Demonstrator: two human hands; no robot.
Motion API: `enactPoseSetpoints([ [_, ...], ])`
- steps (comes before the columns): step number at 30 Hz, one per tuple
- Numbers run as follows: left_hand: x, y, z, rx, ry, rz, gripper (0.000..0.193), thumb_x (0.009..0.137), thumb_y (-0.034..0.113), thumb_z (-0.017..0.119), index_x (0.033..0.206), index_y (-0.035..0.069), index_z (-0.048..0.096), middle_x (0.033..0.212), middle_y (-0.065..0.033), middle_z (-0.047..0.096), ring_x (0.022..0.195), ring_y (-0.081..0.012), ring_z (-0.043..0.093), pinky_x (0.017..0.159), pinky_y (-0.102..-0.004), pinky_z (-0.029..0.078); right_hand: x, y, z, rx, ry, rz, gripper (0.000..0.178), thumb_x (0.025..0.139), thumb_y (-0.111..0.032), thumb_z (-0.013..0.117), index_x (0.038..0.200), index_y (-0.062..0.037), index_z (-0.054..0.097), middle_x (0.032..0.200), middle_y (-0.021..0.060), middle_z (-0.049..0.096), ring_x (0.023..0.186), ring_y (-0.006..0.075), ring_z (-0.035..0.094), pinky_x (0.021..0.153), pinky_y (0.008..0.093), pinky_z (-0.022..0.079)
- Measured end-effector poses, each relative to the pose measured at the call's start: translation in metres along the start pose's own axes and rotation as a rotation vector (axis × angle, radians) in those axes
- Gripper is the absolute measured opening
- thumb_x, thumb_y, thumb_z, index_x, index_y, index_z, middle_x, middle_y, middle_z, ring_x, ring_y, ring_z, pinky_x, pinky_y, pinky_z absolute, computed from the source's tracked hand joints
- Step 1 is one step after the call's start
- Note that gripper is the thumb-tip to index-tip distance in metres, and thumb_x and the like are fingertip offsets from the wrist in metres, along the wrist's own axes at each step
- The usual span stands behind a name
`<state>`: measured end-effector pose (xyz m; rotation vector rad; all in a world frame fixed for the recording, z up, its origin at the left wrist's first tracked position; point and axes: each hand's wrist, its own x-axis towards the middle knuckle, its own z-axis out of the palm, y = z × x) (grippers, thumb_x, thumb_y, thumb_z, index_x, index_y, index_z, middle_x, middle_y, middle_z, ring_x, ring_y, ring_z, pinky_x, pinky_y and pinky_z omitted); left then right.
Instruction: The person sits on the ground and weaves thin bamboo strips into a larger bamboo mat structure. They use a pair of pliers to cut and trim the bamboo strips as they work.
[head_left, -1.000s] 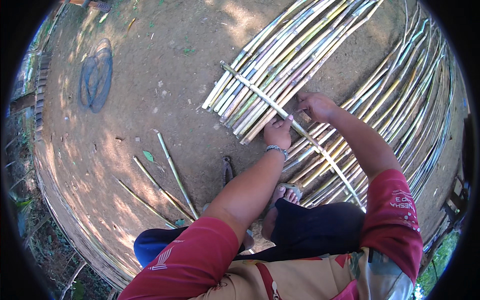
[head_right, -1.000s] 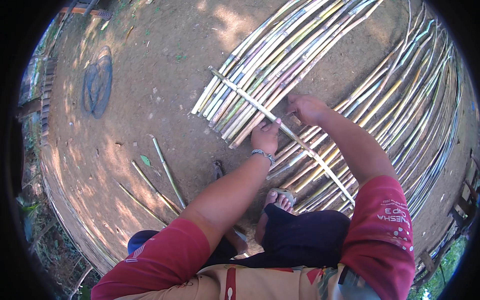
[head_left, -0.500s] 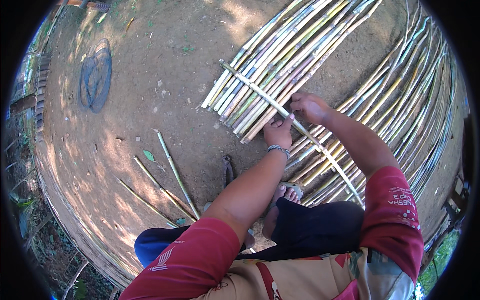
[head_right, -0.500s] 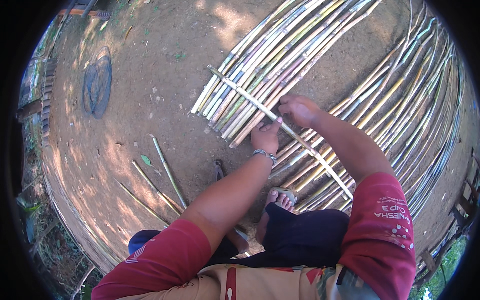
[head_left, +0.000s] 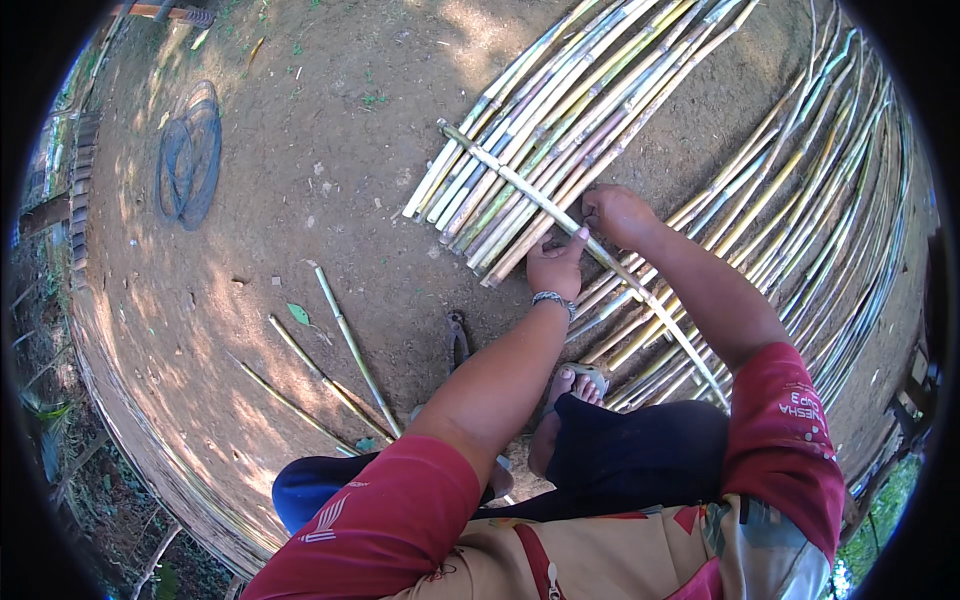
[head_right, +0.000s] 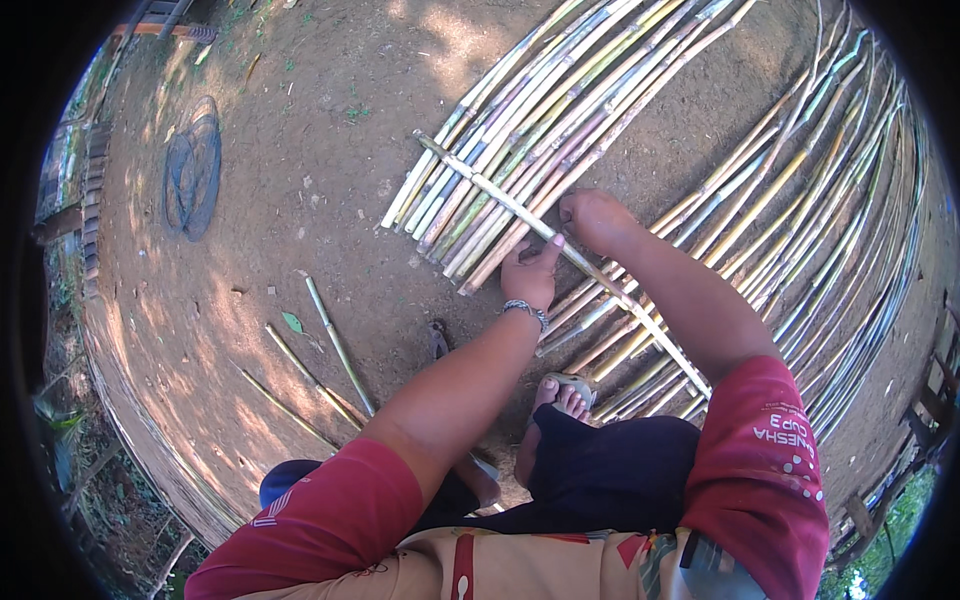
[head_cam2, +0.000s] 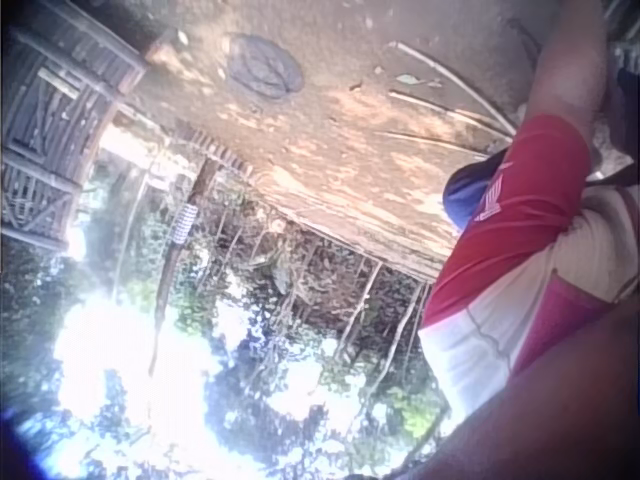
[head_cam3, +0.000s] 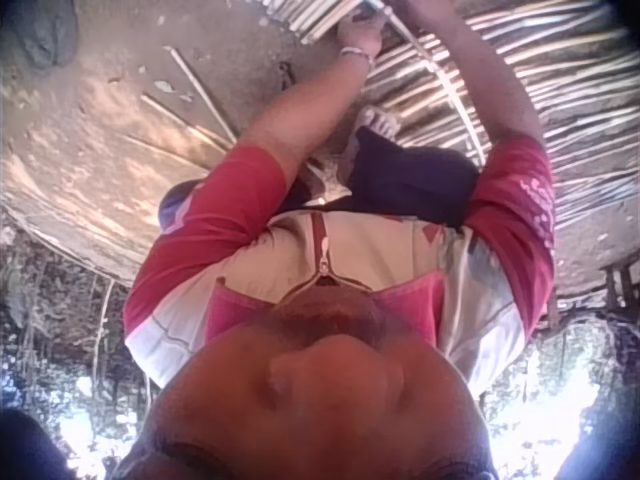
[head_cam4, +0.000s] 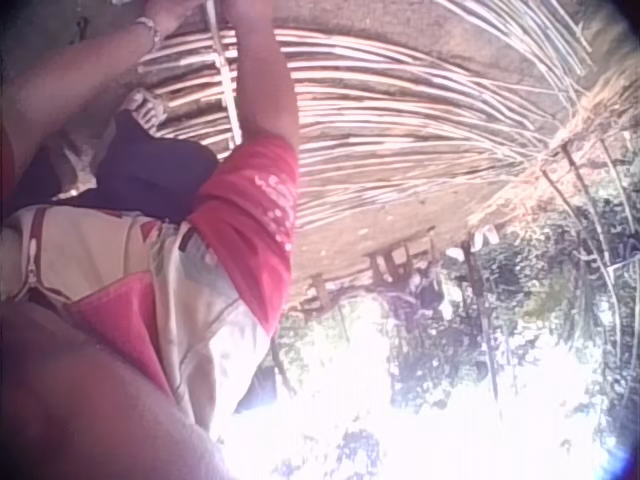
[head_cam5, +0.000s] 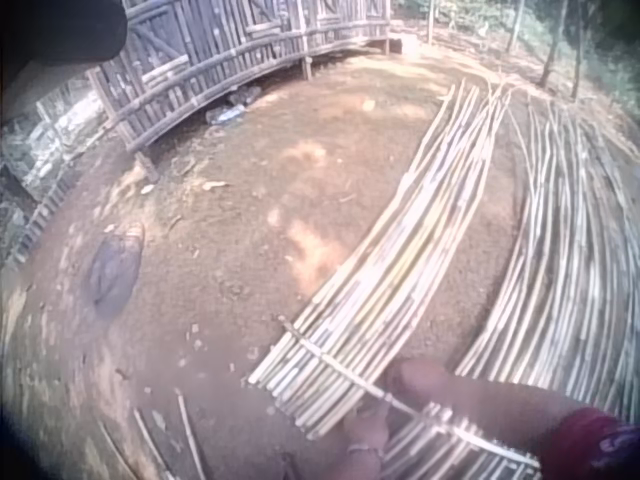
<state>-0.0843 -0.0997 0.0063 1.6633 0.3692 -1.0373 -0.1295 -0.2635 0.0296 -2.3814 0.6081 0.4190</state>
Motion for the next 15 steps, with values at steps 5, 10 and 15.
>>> enactPoseSetpoints([
  [5, -0.005, 0.007, -0.001, 0.019, -0.005, 0.008, 0.084, 0.074, 0.034, 0.093, 0.131, -0.009, 0.048, 0.089, -0.0119, 0.067, 0.073, -0.0152, 0.061, 0.065, -0.0287, 0.051, 0.002, -0.007, 0.002, -0.039, 0.017, -0.033, 0.008, 0.083, -0.015, 0.067, 0.087, -0.0081, 0.069, 0.098, 0.0134, 0.067, 0.098, 0.0343, 0.066, 0.086, 0.0444, 0.054],
  [10, -0.002, 0.006, -0.001, 0.045, -0.012, 0.014, 0.081, 0.078, 0.030, 0.090, 0.132, -0.009, 0.046, 0.093, -0.0122, 0.066, 0.081, -0.0152, 0.062, 0.073, -0.0275, 0.050, -0.007, -0.003, 0.005, -0.131, -0.012, -0.078, 0.010, 0.083, -0.017, 0.066, 0.088, -0.0078, 0.068, 0.098, 0.0122, 0.066, 0.098, 0.0332, 0.066, 0.084, 0.0439, 0.054],
  [15, -0.001, -0.002, -0.001, 0.001, -0.018, 0.072, 0.077, 0.078, 0.029, 0.090, 0.132, -0.006, 0.047, 0.091, -0.0119, 0.066, 0.079, -0.0150, 0.061, 0.070, -0.0274, 0.050, 0.002, 0.001, 0.009, -0.082, 0.077, -0.226, 0.010, 0.082, -0.016, 0.067, 0.088, -0.0077, 0.068, 0.097, 0.0129, 0.066, 0.098, 0.0341, 0.066, 0.083, 0.0436, 0.055],
])
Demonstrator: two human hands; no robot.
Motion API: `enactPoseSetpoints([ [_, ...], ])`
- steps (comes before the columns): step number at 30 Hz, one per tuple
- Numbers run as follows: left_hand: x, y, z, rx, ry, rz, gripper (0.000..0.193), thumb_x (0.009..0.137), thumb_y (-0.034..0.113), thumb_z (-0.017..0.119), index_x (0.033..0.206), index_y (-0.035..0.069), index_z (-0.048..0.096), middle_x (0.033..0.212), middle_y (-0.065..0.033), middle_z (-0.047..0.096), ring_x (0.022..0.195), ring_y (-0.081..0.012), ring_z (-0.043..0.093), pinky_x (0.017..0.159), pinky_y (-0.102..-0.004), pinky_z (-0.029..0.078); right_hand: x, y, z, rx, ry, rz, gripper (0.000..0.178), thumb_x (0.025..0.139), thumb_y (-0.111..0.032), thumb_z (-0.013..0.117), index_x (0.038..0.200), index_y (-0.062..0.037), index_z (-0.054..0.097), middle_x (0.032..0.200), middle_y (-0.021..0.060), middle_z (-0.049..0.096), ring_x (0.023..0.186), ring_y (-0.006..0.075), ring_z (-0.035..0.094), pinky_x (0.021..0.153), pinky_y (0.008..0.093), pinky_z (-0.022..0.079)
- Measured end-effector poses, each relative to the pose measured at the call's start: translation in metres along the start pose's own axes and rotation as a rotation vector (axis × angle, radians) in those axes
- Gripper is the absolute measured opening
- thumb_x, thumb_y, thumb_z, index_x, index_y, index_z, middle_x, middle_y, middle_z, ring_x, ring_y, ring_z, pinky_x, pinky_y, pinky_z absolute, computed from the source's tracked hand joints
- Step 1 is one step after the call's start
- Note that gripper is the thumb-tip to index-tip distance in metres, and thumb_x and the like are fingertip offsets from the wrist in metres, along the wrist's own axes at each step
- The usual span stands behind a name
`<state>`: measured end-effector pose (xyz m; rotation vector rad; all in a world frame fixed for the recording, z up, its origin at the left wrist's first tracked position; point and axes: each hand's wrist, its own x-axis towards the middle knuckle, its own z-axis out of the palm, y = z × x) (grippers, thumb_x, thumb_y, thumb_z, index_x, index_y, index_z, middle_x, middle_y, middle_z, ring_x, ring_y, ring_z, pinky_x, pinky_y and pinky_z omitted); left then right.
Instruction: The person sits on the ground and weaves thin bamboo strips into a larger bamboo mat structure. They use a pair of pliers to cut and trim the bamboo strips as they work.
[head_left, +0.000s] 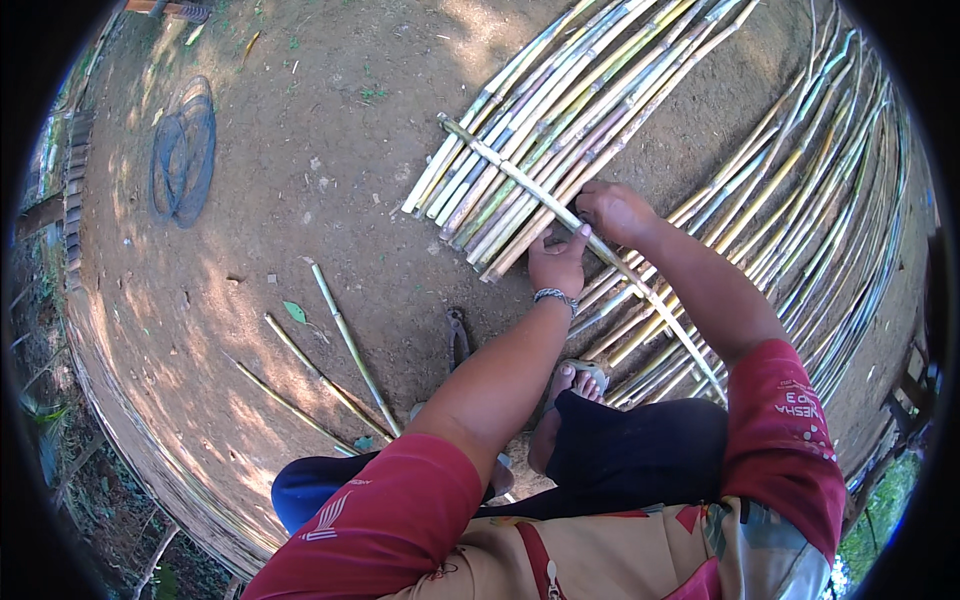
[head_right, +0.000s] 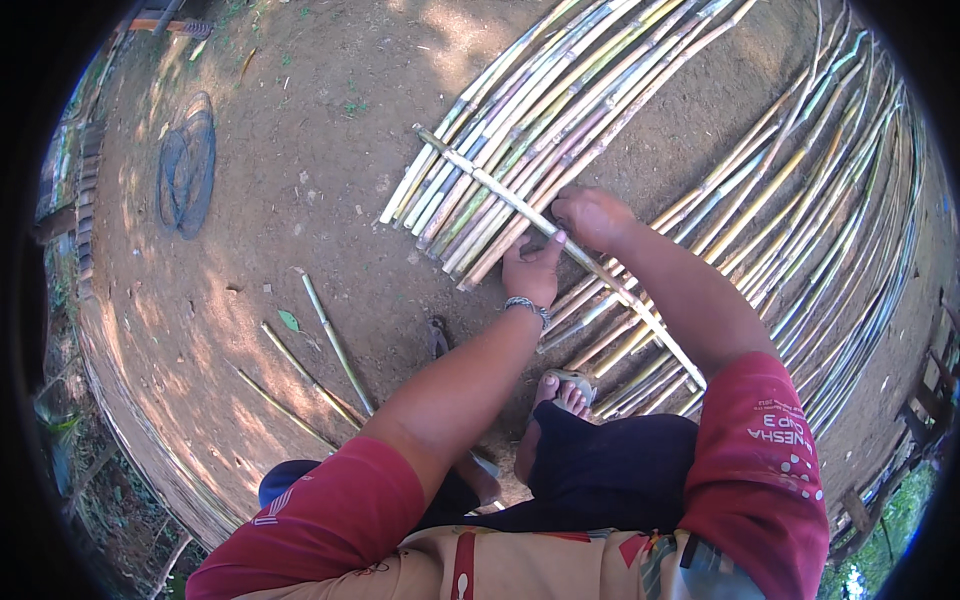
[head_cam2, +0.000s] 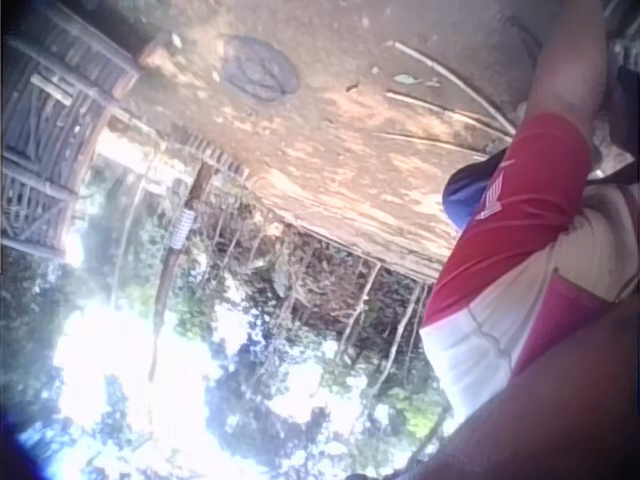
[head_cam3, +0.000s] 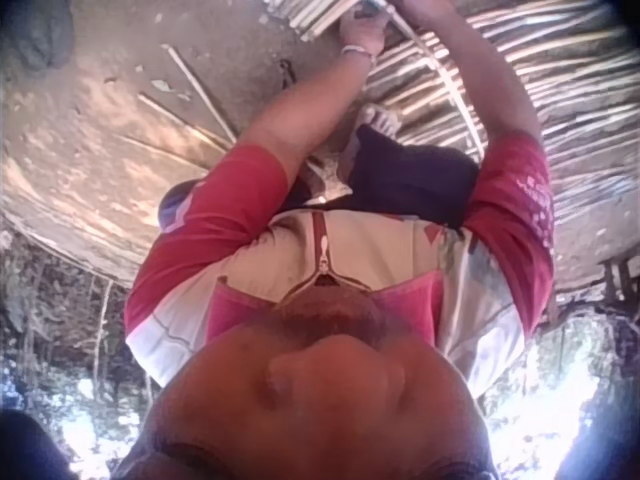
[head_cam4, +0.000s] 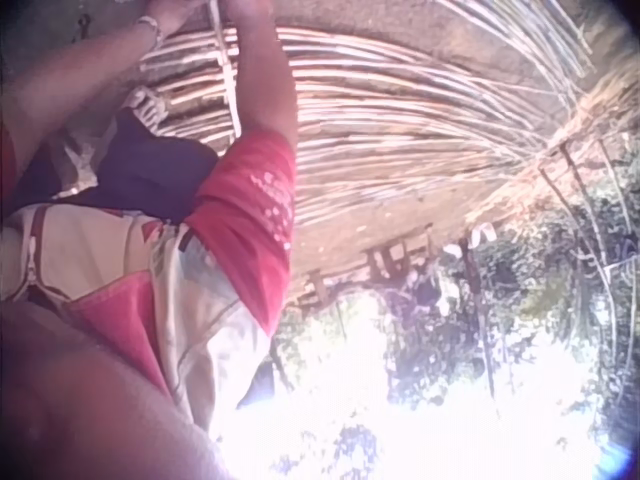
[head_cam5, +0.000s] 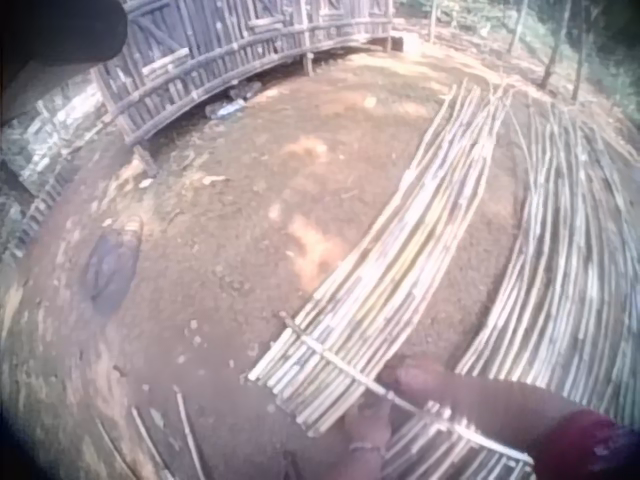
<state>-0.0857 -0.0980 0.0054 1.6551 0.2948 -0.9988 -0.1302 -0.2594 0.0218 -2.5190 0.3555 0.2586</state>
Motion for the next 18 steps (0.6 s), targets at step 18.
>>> enactPoseSetpoints([
  [18, 0.005, 0.012, -0.001, -0.101, -0.005, -0.148, 0.076, 0.076, 0.024, 0.092, 0.126, -0.012, 0.048, 0.108, -0.0151, 0.065, 0.092, -0.0190, 0.061, 0.080, -0.0300, 0.051, 0.006, -0.018, 0.014, 0.326, 0.066, 0.501, 0.012, 0.080, -0.014, 0.070, 0.088, -0.0063, 0.074, 0.089, 0.0200, 0.072, 0.084, 0.0378, 0.070, 0.079, 0.0441, 0.055],
])
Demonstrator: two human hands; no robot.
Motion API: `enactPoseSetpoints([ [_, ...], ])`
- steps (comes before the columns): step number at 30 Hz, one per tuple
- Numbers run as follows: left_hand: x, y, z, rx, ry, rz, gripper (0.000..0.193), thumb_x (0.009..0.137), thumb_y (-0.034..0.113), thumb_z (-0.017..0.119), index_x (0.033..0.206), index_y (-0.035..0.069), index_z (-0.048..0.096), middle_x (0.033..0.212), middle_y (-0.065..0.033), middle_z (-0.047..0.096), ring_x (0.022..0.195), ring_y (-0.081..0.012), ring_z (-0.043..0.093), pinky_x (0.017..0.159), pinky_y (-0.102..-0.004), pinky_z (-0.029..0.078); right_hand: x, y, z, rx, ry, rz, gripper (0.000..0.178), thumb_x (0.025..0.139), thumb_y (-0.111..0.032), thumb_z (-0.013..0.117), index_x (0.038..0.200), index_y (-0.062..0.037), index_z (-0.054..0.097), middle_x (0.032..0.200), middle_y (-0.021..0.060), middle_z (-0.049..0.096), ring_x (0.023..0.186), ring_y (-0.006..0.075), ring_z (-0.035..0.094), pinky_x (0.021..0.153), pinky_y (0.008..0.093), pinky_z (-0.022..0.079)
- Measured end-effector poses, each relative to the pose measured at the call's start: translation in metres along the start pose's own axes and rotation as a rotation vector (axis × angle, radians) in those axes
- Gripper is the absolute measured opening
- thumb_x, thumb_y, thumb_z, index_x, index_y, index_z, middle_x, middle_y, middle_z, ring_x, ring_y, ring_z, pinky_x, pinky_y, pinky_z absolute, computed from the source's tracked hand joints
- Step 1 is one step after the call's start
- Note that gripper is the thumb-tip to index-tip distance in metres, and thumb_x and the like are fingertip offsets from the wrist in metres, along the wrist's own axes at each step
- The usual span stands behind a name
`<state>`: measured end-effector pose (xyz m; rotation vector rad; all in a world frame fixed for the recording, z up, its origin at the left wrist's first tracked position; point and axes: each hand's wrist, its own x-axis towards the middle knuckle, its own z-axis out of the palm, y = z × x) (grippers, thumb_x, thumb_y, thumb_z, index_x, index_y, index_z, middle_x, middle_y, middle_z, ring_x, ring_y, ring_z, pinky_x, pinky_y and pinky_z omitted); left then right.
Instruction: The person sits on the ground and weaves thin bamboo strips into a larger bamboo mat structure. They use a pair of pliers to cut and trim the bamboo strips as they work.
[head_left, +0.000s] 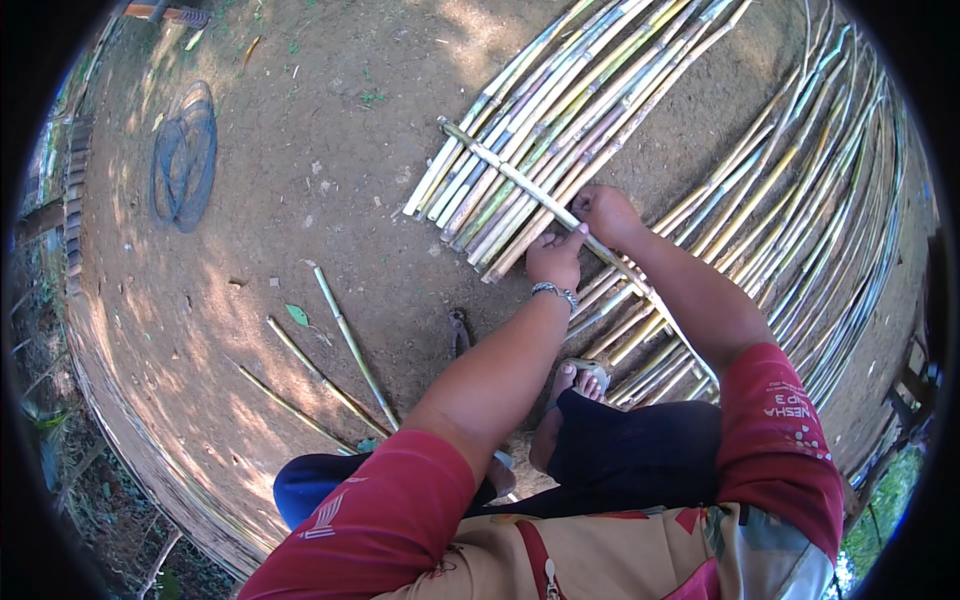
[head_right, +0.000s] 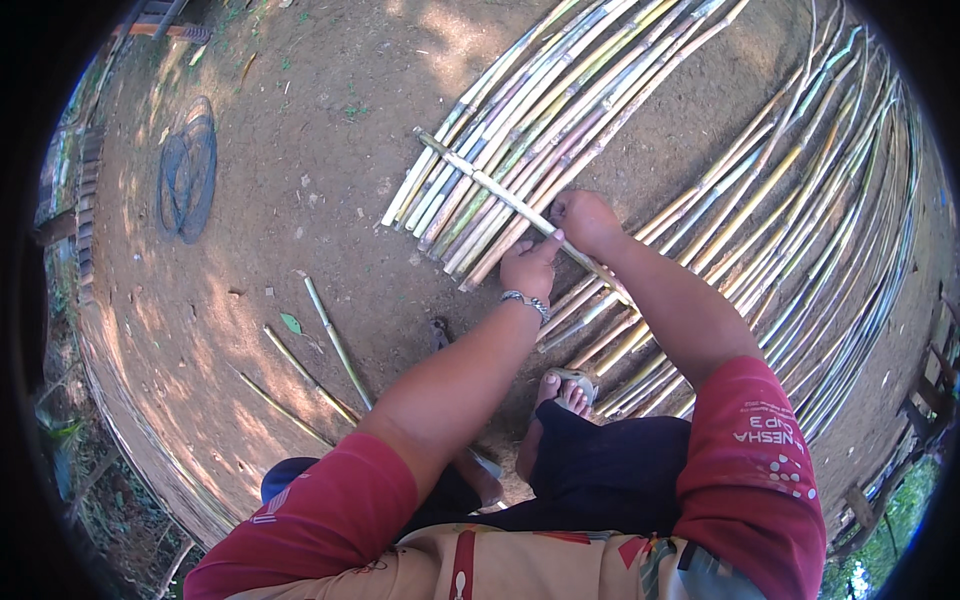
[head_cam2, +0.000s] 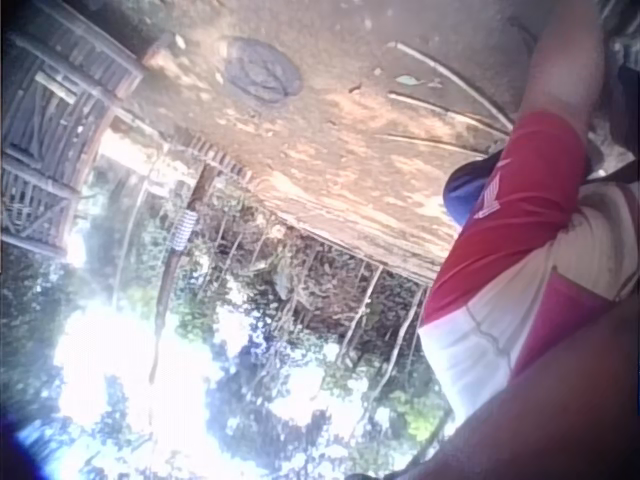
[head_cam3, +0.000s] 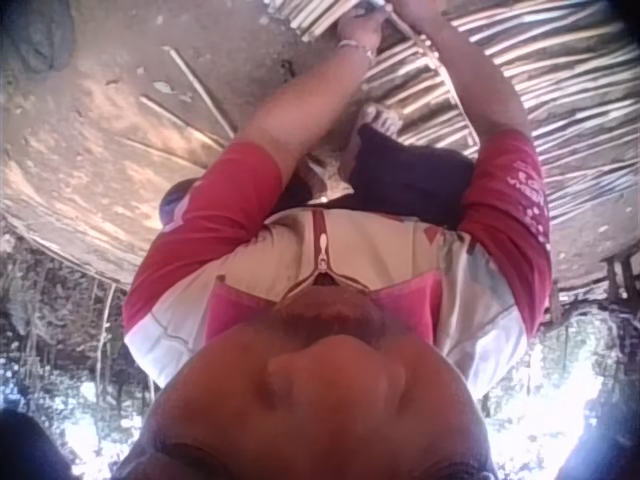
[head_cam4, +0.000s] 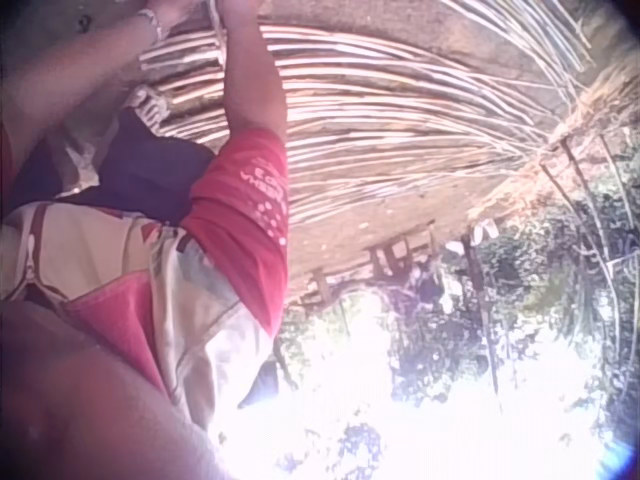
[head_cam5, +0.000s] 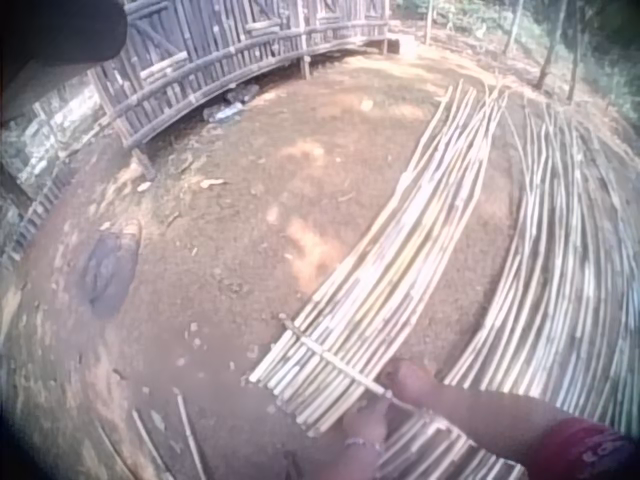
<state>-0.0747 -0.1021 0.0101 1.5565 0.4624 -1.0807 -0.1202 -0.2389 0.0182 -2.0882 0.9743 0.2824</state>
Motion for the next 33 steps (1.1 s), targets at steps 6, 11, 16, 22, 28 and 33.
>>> enactPoseSetpoints([
  [6, 0.000, 0.000, 0.007, -0.329, -0.041, 0.028, 0.077, 0.078, 0.002, 0.086, 0.137, -0.017, 0.040, 0.133, -0.0233, 0.055, 0.116, -0.0246, 0.059, 0.100, -0.0331, 0.049, 0.004, -0.017, 0.001, -0.037, 0.041, 0.168, 0.018, 0.079, -0.017, 0.068, 0.091, -0.0049, 0.075, 0.094, 0.0212, 0.072, 0.089, 0.0381, 0.071, 0.083, 0.0449, 0.056],
  [11, 0.000, -0.003, 0.015, -0.333, 0.024, 0.086, 0.071, 0.078, -0.002, 0.084, 0.132, -0.020, 0.041, 0.127, -0.0237, 0.057, 0.114, -0.0242, 0.059, 0.101, -0.0323, 0.049, 0.018, 0.001, 0.004, -0.106, 0.008, 0.110, 0.024, 0.076, -0.020, 0.071, 0.090, -0.0004, 0.073, 0.087, 0.0224, 0.072, 0.081, 0.0368, 0.071, 0.076, 0.0432, 0.056],
  [16, -0.002, -0.005, 0.017, -0.261, 0.186, 0.113, 0.063, 0.077, 0.000, 0.086, 0.124, -0.016, 0.048, 0.115, -0.0199, 0.063, 0.104, -0.0227, 0.063, 0.095, -0.0312, 0.052, 0.016, -0.006, -0.018, 0.133, -0.306, 0.138, 0.026, 0.078, -0.020, 0.066, 0.087, 0.0042, 0.071, 0.080, 0.0211, 0.070, 0.068, 0.0307, 0.070, 0.065, 0.0404, 0.056],
  [22, -0.016, 0.001, 0.024, -0.015, 0.288, 0.189, 0.053, 0.076, 0.011, 0.089, 0.113, -0.010, 0.057, 0.104, -0.0187, 0.068, 0.093, -0.0219, 0.066, 0.082, -0.0321, 0.056, 0.013, 0.003, -0.034, -0.169, -0.338, -0.114, 0.018, 0.080, -0.016, 0.063, 0.084, -0.0029, 0.074, 0.075, 0.0161, 0.070, 0.069, 0.0294, 0.069, 0.066, 0.0413, 0.055],
  [28, -0.022, 0.025, 0.015, 0.462, 0.204, 0.320, 0.026, 0.081, 0.009, 0.081, 0.098, -0.005, 0.067, 0.088, -0.0157, 0.073, 0.078, -0.0192, 0.071, 0.073, -0.0308, 0.056, -0.028, -0.017, -0.021, 0.358, -0.101, 0.223, 0.015, 0.085, -0.007, 0.058, 0.087, 0.0015, 0.071, 0.070, 0.0122, 0.067, 0.067, 0.0219, 0.069, 0.064, 0.0368, 0.055],
  [33, -0.020, 0.042, -0.003, 0.658, -0.037, 0.399, 0.015, 0.087, 0.008, 0.073, 0.095, -0.004, 0.070, 0.090, -0.0157, 0.075, 0.080, -0.0207, 0.074, 0.074, -0.0320, 0.057, -0.050, -0.030, -0.013, 0.648, -0.058, 0.317, 0.018, 0.090, -0.001, 0.055, 0.103, 0.0055, 0.067, 0.082, 0.0111, 0.070, 0.069, 0.0160, 0.068, 0.061, 0.0304, 0.056],
])
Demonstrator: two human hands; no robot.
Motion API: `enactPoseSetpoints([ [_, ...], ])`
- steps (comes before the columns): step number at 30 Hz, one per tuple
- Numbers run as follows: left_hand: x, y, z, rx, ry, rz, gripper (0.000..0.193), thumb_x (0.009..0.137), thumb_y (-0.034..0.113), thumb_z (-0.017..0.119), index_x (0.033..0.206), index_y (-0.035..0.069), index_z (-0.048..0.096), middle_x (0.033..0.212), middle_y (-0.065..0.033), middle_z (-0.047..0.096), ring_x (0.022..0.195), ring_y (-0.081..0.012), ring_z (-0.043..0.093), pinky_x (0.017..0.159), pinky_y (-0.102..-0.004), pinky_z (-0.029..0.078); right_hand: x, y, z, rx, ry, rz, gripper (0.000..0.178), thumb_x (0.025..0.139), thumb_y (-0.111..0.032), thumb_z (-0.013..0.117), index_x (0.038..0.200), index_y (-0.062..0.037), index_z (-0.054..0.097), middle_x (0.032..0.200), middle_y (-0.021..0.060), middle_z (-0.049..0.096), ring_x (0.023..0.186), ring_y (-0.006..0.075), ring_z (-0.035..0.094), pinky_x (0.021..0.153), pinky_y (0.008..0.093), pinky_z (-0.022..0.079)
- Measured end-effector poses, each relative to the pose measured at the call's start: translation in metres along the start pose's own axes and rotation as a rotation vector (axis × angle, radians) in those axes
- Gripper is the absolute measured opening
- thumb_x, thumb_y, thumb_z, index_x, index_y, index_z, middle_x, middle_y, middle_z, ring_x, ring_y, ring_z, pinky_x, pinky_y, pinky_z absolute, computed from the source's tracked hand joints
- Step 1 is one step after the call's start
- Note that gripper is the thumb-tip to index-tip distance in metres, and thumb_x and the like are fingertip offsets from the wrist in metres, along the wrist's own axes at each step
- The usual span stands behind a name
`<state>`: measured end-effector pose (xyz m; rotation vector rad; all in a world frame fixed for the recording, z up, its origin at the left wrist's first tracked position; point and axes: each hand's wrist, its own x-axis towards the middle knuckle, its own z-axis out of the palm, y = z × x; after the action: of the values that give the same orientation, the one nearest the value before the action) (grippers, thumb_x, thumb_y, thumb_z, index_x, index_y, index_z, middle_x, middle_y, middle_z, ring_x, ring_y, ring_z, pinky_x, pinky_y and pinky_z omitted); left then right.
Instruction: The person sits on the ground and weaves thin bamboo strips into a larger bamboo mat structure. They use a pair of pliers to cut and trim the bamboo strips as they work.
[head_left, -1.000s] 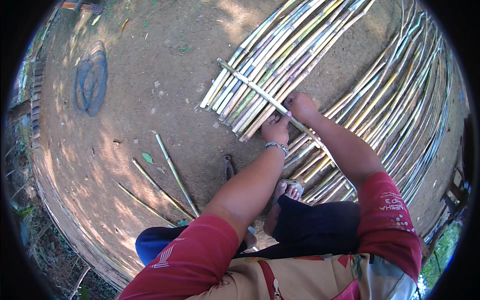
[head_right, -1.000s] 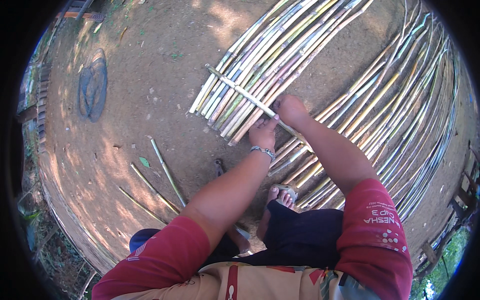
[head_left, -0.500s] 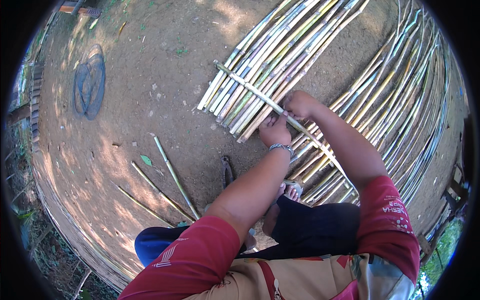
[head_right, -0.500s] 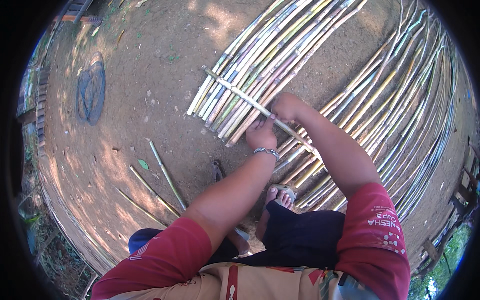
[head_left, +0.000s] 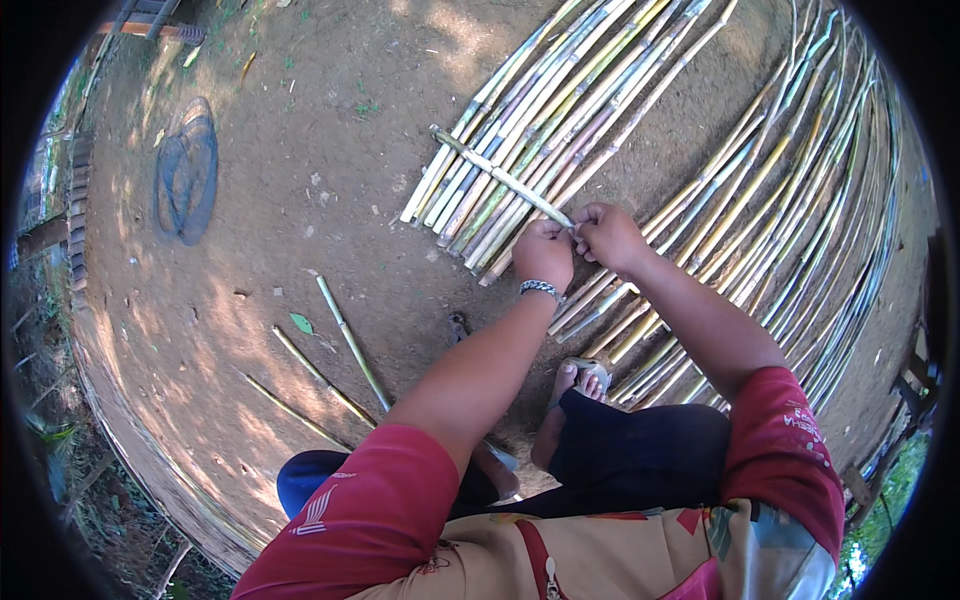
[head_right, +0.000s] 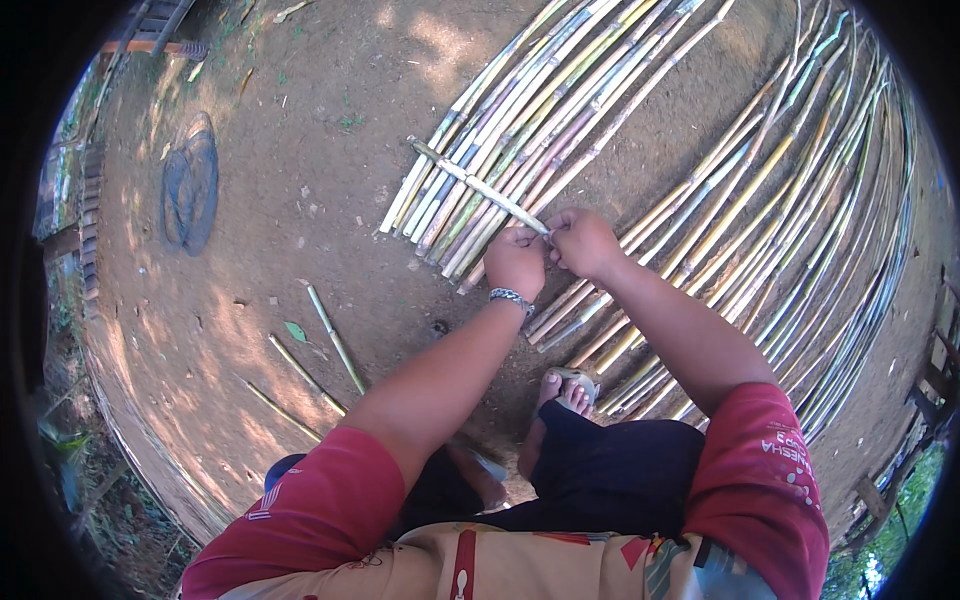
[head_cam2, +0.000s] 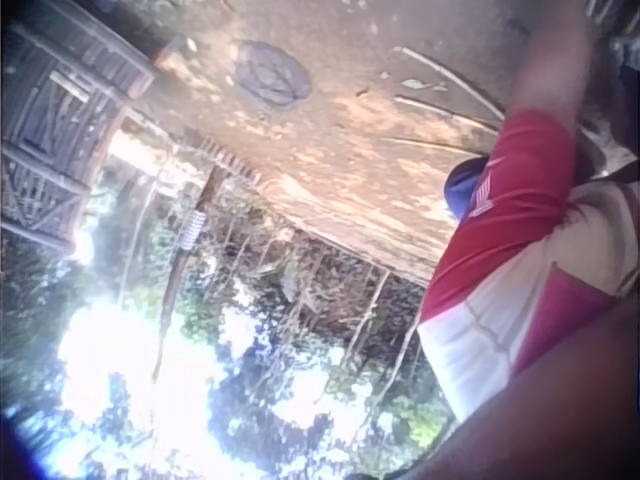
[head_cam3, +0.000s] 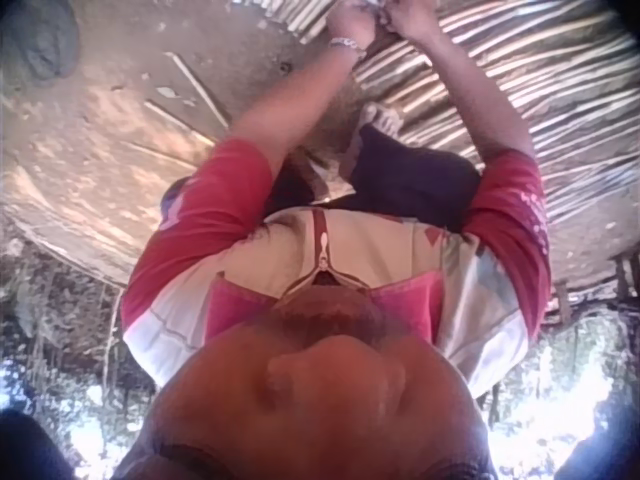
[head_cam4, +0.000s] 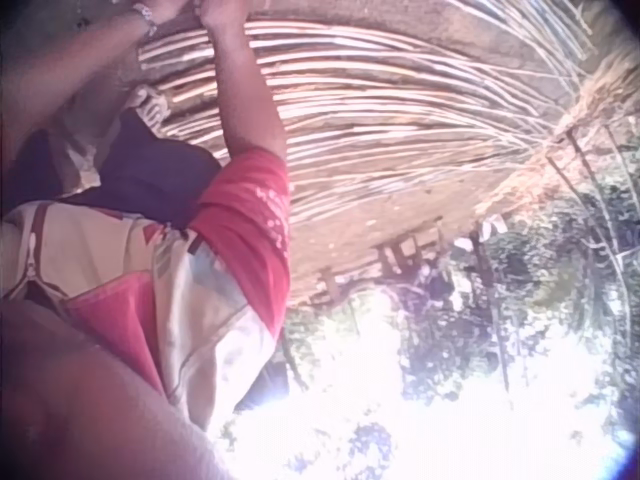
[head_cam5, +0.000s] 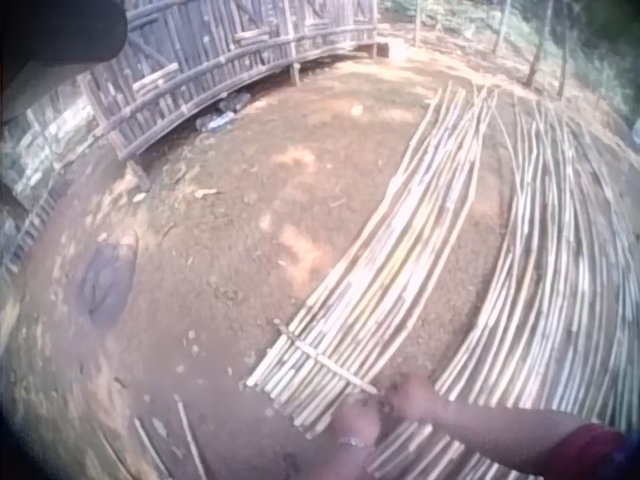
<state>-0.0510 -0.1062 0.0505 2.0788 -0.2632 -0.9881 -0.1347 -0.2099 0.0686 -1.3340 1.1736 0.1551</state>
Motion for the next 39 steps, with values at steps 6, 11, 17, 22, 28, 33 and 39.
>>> enactPoseSetpoints([
  [6, 0.024, -0.031, -0.023, -0.080, -0.221, 0.134, 0.017, 0.094, -0.002, 0.059, 0.110, -0.008, 0.062, 0.101, -0.0189, 0.074, 0.090, -0.0210, 0.074, 0.081, -0.0302, 0.057, -0.008, 0.012, 0.009, 0.150, 0.058, 0.029, 0.024, 0.093, -0.004, 0.057, 0.112, 0.0057, 0.066, 0.090, 0.0118, 0.070, 0.073, 0.0159, 0.069, 0.063, 0.0303, 0.058],
  [11, 0.026, -0.033, -0.024, -0.011, -0.244, 0.175, 0.016, 0.095, -0.001, 0.059, 0.109, -0.009, 0.061, 0.099, -0.0193, 0.074, 0.087, -0.0221, 0.074, 0.078, -0.0301, 0.057, -0.012, 0.006, -0.002, -0.032, 0.006, 0.074, 0.027, 0.092, -0.008, 0.059, 0.116, -0.0017, 0.070, 0.088, 0.0121, 0.071, 0.074, 0.0159, 0.070, 0.064, 0.0310, 0.056],
  [17, 0.016, -0.027, -0.023, 0.204, -0.089, 0.302, 0.010, 0.091, 0.007, 0.066, 0.090, -0.002, 0.068, 0.083, -0.0181, 0.073, 0.076, -0.0269, 0.072, 0.071, -0.0360, 0.055, 0.004, 0.013, -0.016, -0.341, 0.168, -0.197, 0.024, 0.088, -0.019, 0.066, 0.103, -0.0036, 0.075, 0.087, 0.0204, 0.073, 0.082, 0.0322, 0.072, 0.080, 0.0415, 0.055],
  [22, 0.023, -0.038, -0.022, 0.205, -0.016, 0.375, 0.011, 0.089, 0.010, 0.068, 0.088, 0.000, 0.069, 0.082, -0.0233, 0.070, 0.077, -0.0376, 0.069, 0.072, -0.0429, 0.054, 0.028, -0.009, -0.021, -0.557, 0.172, -0.179, 0.024, 0.088, -0.019, 0.063, 0.098, 0.0000, 0.074, 0.094, 0.0276, 0.071, 0.092, 0.0410, 0.070, 0.084, 0.0455, 0.055],
  [28, 0.016, -0.032, -0.029, 0.084, -0.019, 0.350, 0.008, 0.089, 0.008, 0.068, 0.088, 0.000, 0.069, 0.080, -0.0205, 0.070, 0.074, -0.0335, 0.069, 0.070, -0.0409, 0.053, 0.057, 0.000, -0.020, -0.812, 0.159, -0.074, 0.022, 0.084, -0.012, 0.066, 0.099, 0.0022, 0.074, 0.103, 0.0259, 0.072, 0.101, 0.0388, 0.071, 0.088, 0.0448, 0.057],
  [33, 0.010, -0.025, -0.041, 0.194, -0.078, 0.348, 0.007, 0.091, 0.006, 0.067, 0.090, -0.001, 0.069, 0.083, -0.0135, 0.074, 0.076, -0.0198, 0.072, 0.071, -0.0331, 0.055, 0.051, -0.004, -0.011, -0.852, 0.178, -0.063, 0.020, 0.080, -0.007, 0.068, 0.095, 0.0037, 0.074, 0.106, 0.0260, 0.072, 0.104, 0.0368, 0.070, 0.090, 0.0438, 0.057],
  [39, 0.021, -0.004, -0.048, 0.320, -0.192, 0.472, 0.008, 0.091, 0.007, 0.068, 0.091, -0.001, 0.069, 0.083, -0.0144, 0.074, 0.075, -0.0220, 0.073, 0.069, -0.0336, 0.055, 0.035, -0.025, -0.011, -0.876, 0.121, -0.154, 0.025, 0.085, -0.014, 0.060, 0.092, 0.0035, 0.075, 0.099, 0.0292, 0.071, 0.098, 0.0395, 0.071, 0.088, 0.0430, 0.056],
])
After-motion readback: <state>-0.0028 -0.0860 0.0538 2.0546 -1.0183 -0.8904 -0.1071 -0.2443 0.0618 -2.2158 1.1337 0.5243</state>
